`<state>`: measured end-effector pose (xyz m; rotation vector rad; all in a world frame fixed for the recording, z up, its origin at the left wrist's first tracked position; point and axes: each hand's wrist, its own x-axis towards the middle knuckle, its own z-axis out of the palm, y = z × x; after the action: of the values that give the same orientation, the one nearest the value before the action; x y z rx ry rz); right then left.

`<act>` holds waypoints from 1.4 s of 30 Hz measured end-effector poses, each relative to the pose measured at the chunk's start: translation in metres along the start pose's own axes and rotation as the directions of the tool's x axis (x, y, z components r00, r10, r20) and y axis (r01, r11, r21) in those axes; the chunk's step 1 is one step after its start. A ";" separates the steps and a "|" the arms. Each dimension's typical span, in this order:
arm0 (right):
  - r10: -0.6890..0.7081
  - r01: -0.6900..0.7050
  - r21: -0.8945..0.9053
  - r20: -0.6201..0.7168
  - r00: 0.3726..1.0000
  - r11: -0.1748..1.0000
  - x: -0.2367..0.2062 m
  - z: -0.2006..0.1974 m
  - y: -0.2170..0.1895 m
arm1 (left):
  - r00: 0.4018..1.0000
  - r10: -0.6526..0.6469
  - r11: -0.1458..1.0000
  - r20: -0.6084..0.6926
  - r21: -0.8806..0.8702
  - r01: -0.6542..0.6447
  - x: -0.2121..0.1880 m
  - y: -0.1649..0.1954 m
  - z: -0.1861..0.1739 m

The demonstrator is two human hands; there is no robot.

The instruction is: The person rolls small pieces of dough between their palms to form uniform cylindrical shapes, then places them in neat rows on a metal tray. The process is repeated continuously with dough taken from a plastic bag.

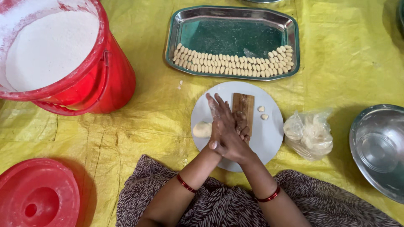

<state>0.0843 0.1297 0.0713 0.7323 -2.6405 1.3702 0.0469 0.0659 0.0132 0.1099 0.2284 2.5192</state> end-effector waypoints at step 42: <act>0.245 -0.330 -0.330 -0.275 0.930 0.884 -0.015 -0.054 0.101 | 0.999 0.025 -0.980 0.043 0.199 0.016 -0.012 -0.005 0.036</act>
<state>0.0450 0.2271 0.0233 0.1286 -2.7742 0.8829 0.0640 0.0675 0.0469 0.9460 3.0658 0.0524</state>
